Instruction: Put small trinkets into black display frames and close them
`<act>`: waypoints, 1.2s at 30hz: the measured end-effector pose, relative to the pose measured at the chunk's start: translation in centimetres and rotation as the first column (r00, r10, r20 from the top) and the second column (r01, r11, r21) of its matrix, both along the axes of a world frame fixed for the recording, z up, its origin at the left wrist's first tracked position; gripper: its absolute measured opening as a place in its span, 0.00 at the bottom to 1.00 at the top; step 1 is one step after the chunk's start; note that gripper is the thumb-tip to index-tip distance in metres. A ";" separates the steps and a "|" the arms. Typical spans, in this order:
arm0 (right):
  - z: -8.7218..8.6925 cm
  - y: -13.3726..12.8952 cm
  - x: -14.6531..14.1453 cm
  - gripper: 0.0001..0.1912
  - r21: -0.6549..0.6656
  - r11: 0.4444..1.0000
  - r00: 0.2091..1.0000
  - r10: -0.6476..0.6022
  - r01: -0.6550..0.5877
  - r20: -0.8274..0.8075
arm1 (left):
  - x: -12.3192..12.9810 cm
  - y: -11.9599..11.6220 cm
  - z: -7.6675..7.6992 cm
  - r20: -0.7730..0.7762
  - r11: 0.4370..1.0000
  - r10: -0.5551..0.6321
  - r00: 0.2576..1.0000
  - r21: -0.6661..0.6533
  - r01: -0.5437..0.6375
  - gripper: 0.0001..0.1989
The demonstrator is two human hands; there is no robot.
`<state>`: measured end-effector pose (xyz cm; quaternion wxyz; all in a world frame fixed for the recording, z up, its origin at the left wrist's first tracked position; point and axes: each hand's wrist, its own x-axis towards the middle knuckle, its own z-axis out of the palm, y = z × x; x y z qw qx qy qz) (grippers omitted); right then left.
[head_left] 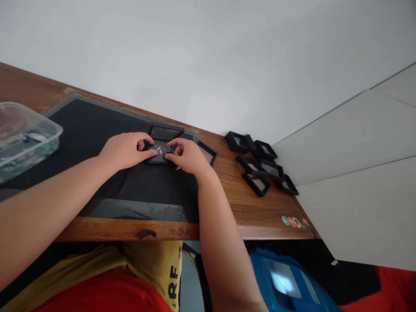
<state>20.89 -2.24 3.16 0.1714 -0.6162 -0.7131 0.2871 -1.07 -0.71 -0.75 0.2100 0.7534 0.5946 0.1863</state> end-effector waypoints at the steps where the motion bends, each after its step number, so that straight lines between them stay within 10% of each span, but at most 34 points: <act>1: -0.1 0.0 -0.1 0.14 0.009 1.000 1.000 -0.003 0.003 0.005 | 0.0 -0.1 0.0 0.000 1.000 0.005 1.000 0.000 -0.005 0.24; 36: 0.0 -0.1 -0.5 0.13 0.115 0.993 0.999 0.010 -0.016 0.053 | 2.1 -1.0 -0.1 -0.091 0.994 0.037 0.995 0.109 -0.027 0.27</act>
